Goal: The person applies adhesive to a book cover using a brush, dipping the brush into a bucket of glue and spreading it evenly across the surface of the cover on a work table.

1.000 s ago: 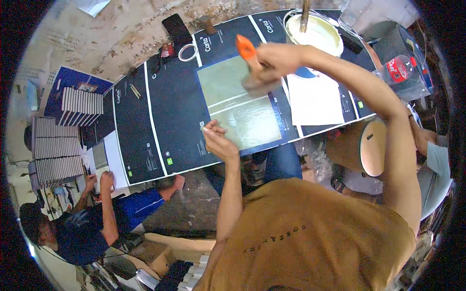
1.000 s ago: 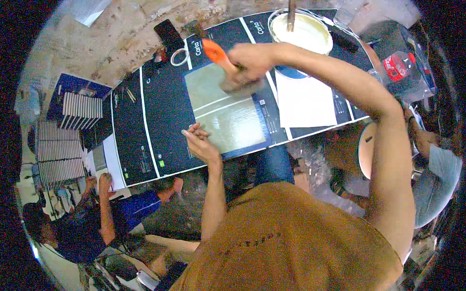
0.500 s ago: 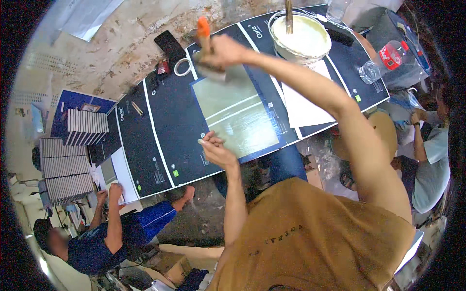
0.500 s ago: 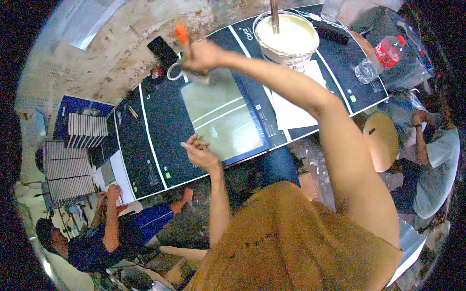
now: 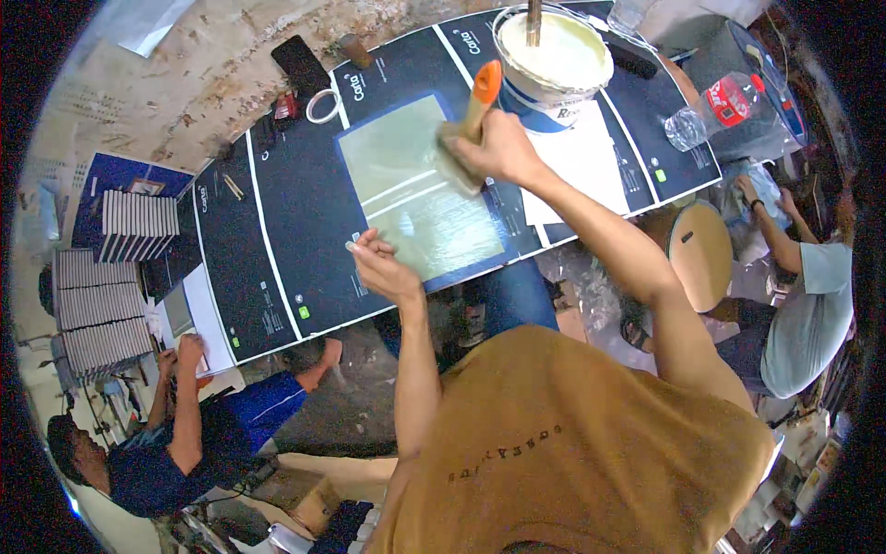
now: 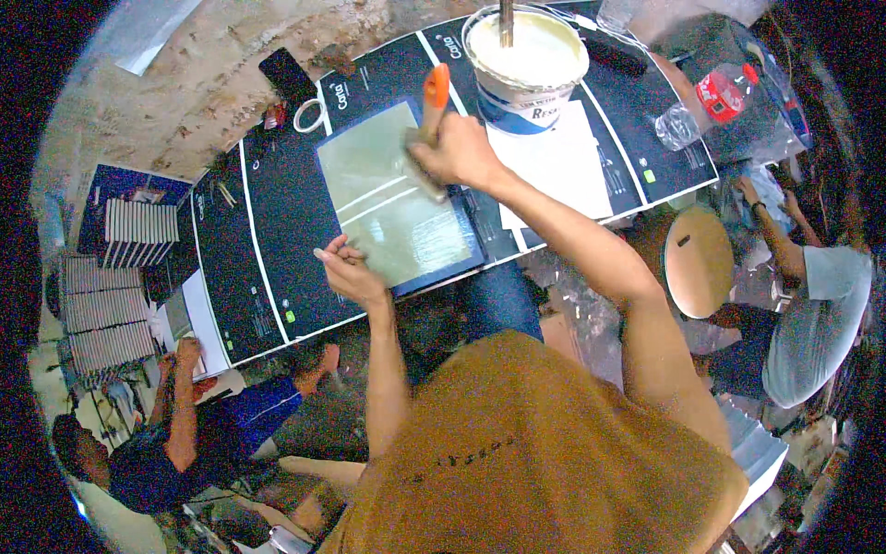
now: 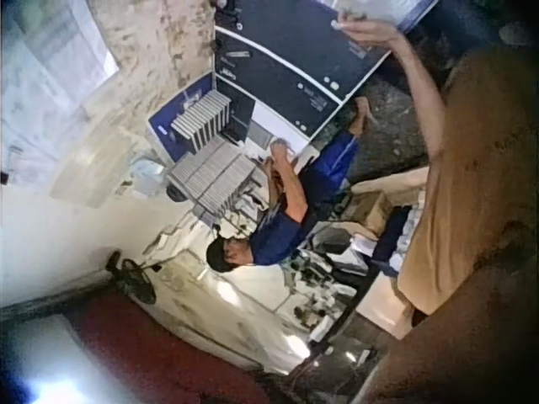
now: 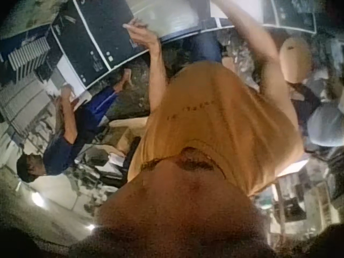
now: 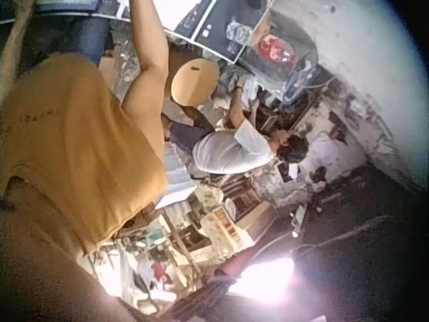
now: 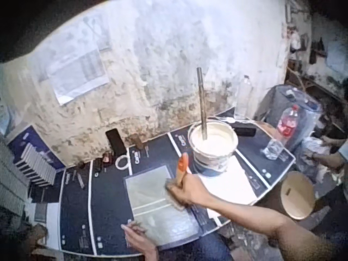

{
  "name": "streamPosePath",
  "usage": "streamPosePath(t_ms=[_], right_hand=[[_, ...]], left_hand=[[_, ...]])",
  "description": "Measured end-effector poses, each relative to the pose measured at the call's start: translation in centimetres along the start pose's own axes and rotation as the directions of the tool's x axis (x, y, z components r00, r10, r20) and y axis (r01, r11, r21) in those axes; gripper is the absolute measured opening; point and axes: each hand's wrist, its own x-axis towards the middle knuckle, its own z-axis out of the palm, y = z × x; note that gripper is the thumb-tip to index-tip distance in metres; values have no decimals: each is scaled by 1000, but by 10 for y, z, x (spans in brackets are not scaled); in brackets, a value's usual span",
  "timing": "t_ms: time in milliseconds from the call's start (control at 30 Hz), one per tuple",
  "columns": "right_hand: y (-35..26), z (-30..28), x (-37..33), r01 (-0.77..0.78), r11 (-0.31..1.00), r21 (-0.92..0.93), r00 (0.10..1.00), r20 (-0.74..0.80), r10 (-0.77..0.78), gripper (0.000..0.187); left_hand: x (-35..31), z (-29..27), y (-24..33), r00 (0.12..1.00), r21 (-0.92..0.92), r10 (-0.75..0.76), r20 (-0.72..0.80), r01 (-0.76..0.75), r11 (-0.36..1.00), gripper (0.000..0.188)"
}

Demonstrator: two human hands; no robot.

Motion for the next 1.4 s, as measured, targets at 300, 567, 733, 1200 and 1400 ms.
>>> streamPosePath(t_ms=[300,567,733,1200,1400], right_hand=[[-27,-41,-63,-219,931,293,953,-142,269,43],[-7,-86,-130,-293,948,124,945,-112,307,35],[-41,-43,-149,-300,911,284,939,-81,334,28],[-56,-132,-154,-315,838,445,839,-282,466,22],[-134,36,-34,444,895,-33,882,191,-431,51]], left_hand=[[0,4,6,1000,-63,-14,-7,13,998,58],[1,4,3,999,-82,-11,-38,8,997,60],[-6,4,4,999,-67,18,-32,-20,998,60],[174,40,76,692,-5,362,625,-459,888,66],[252,132,64,145,470,-492,859,-605,642,109]])
